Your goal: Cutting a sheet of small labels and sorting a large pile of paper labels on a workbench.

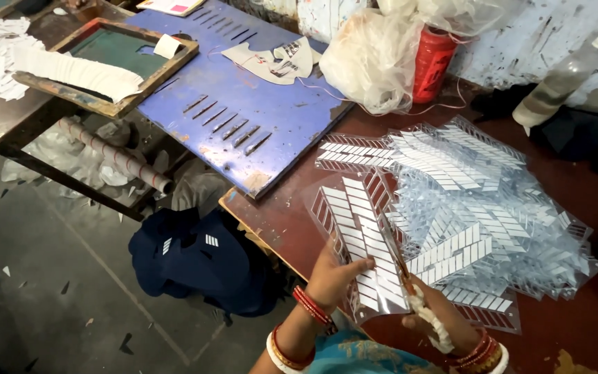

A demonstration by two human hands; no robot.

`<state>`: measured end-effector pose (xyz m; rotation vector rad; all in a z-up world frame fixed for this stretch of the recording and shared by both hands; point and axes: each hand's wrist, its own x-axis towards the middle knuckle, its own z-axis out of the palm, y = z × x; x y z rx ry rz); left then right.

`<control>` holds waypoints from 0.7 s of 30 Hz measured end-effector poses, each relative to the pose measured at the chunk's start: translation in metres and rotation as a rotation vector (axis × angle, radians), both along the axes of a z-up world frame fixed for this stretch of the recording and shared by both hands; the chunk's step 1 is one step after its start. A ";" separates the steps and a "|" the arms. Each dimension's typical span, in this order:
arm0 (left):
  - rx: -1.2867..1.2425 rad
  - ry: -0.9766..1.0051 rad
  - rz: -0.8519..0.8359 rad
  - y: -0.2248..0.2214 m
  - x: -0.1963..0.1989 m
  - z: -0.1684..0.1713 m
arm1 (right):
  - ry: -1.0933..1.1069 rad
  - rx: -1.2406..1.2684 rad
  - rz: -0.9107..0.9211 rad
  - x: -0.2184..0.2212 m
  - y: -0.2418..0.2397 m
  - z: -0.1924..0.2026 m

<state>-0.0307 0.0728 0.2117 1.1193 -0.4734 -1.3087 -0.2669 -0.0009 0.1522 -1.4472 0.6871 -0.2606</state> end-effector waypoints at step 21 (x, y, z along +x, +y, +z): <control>-0.001 -0.006 -0.065 0.008 -0.009 -0.008 | -0.036 0.498 -0.304 -0.005 -0.025 -0.062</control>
